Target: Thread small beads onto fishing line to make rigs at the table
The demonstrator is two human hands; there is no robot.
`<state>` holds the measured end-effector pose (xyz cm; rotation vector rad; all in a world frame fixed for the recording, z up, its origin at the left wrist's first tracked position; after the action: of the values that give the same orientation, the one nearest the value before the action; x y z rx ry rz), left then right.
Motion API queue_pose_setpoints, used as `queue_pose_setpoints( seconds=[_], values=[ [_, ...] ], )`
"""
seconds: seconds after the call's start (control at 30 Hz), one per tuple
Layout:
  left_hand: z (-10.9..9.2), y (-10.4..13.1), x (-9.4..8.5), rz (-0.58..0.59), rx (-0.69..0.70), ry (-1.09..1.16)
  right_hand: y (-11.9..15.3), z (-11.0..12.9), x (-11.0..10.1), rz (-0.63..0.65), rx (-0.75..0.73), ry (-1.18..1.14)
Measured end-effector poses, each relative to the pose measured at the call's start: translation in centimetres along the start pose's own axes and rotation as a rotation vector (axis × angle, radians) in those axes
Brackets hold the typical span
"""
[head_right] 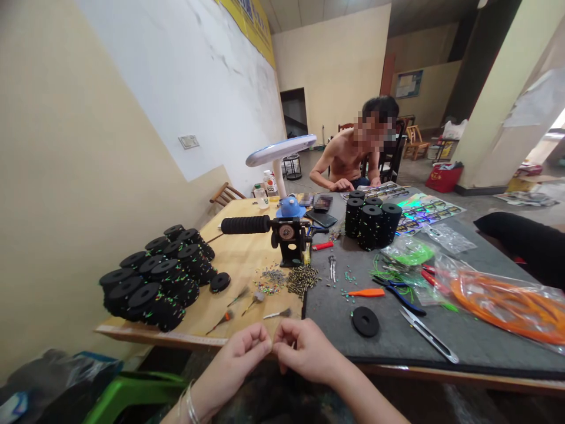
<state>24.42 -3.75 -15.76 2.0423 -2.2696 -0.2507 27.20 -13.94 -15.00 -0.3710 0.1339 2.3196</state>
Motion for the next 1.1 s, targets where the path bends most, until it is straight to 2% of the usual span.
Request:
queue_pose_setpoints(
  seconds=[0.1, 0.27, 0.57, 0.83, 0.97, 1.1],
  values=[
    [0.2, 0.1, 0.1, 0.023, -0.016, 0.019, -0.1, -0.3, 0.1, 0.008, -0.012, -0.010],
    [0.6, 0.1, -0.6, -0.032, -0.052, 0.062, 0.0, -1.2, 0.0, 0.026, 0.013, -0.123],
    [0.9, 0.0, -1.3, -0.038, -0.095, 0.171, 0.2, -2.2, 0.5, 0.107, 0.083, -0.265],
    [1.8, -0.1, -1.8, -0.035, -0.106, 0.289, 0.4, -2.8, 0.6, 0.135, 0.085, -0.265],
    [2.2, 0.0, -2.1, -0.047, -0.113, 0.320, 0.3, -3.2, 0.9, 0.164, 0.139, -0.289],
    [2.6, 0.0, -2.8, -0.076, -0.124, 0.336, 0.2, -2.8, 0.3, 0.138, 0.121, -0.223]
  ],
)
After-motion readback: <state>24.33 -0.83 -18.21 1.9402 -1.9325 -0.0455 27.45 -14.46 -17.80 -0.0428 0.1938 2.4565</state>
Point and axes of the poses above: each hand's wrist, its own y-axis away from the middle knuckle, its own x-axis out of the palm, z = x × y, the point moved 8 cm from there along -y, towards the middle knuckle, and after that the axes turned 6 degrees about y, right-handed, at the moved point
